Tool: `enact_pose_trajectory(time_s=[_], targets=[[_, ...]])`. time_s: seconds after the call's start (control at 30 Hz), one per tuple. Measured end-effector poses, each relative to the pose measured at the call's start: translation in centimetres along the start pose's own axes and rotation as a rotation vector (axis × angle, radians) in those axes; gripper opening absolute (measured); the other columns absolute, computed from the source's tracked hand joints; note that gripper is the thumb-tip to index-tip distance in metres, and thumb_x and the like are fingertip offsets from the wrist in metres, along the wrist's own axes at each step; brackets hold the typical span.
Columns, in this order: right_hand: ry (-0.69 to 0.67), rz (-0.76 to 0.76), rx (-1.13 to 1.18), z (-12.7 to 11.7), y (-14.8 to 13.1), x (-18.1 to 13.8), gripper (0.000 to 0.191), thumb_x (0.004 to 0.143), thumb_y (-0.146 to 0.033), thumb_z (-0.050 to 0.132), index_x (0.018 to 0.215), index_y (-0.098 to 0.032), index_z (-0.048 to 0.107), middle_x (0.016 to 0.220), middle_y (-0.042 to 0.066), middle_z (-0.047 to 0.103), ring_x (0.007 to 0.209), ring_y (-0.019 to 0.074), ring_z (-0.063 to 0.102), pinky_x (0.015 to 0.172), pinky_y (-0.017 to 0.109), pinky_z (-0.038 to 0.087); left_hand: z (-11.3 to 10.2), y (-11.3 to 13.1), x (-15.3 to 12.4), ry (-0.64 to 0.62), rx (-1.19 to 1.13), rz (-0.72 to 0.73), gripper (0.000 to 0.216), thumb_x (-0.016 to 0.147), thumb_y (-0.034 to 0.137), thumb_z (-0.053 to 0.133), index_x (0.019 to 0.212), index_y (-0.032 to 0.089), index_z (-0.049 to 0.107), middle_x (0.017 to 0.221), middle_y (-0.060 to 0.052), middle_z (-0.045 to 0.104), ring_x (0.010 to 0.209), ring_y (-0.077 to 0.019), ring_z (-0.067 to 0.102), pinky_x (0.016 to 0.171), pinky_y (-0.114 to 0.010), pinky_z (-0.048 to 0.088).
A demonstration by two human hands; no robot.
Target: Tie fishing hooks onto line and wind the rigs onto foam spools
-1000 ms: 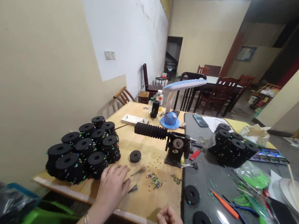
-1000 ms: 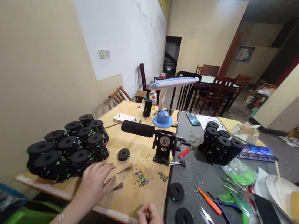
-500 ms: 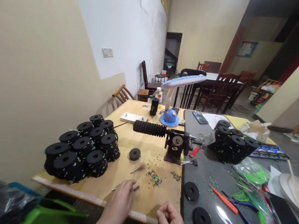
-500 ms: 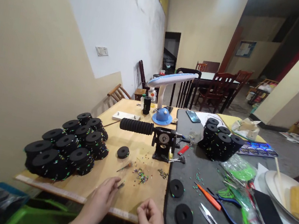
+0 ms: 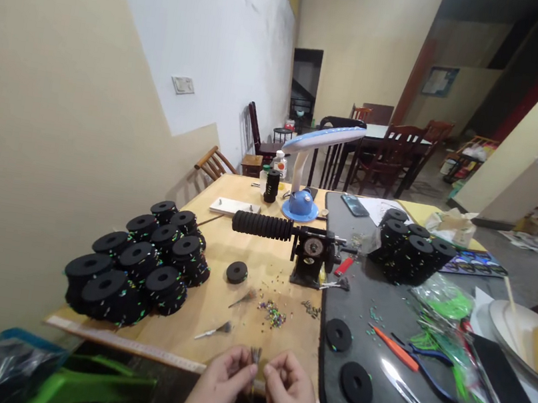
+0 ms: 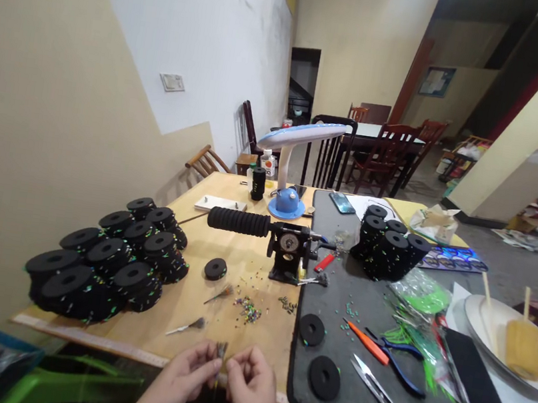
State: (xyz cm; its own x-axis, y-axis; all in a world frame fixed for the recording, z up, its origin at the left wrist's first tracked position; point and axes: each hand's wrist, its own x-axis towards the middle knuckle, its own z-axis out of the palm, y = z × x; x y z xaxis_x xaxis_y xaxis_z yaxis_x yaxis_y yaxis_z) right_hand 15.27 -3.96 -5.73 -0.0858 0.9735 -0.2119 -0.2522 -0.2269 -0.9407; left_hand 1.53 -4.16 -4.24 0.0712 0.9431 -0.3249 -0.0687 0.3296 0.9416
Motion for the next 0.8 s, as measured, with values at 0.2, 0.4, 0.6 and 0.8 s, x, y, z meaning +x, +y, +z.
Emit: enact_pose_trajectory(time_s=[0.2,0.4,0.6,0.8], targets=[[0.021,0.019,-0.052,0.1,-0.6,-0.1,0.063,0.056,-0.079,0.069,0.061,-0.019,0.051,0.042,-0.01,0.044,0.038,0.0059,0.035,0.04,0.019,0.026,0.4,-0.2,-0.2,-0.028,0.055,0.067,0.04,0.069,0.05,0.074,0.064,0.019,0.049,0.058,0.006,0.046,0.057,-0.0117,0.045,0.056,-0.022,0.037],[-0.008,-0.071,-0.144,-0.3,0.0,-0.1,0.058,0.067,-0.074,0.065,0.064,-0.017,0.055,0.05,-0.006,0.049,0.045,0.009,0.041,0.046,0.021,0.032,0.8,0.1,-0.5,0.009,0.122,0.097,0.039,0.07,0.048,0.074,0.062,0.019,0.049,0.059,0.005,0.045,0.058,-0.0124,0.044,0.056,-0.022,0.037],[-0.016,-0.168,-0.283,-1.0,1.3,0.1,0.052,0.078,-0.067,0.06,0.068,-0.016,0.058,0.054,-0.005,0.048,0.051,0.0114,0.043,0.05,0.023,0.034,1.0,-0.3,-0.6,0.036,0.102,0.119,0.036,0.069,0.045,0.076,0.062,0.017,0.053,0.059,0.004,0.048,0.058,-0.0117,0.046,0.055,-0.02,0.039],[-0.012,-0.113,-0.175,-0.8,1.2,0.0,0.055,0.073,-0.072,0.061,0.068,-0.018,0.054,0.051,-0.006,0.046,0.046,0.0102,0.041,0.047,0.022,0.032,1.3,-0.4,-0.8,-0.025,-0.155,-0.036,0.039,0.062,0.048,0.082,0.067,0.017,0.058,0.062,0.003,0.055,0.057,-0.0127,0.054,0.049,-0.021,0.046]])
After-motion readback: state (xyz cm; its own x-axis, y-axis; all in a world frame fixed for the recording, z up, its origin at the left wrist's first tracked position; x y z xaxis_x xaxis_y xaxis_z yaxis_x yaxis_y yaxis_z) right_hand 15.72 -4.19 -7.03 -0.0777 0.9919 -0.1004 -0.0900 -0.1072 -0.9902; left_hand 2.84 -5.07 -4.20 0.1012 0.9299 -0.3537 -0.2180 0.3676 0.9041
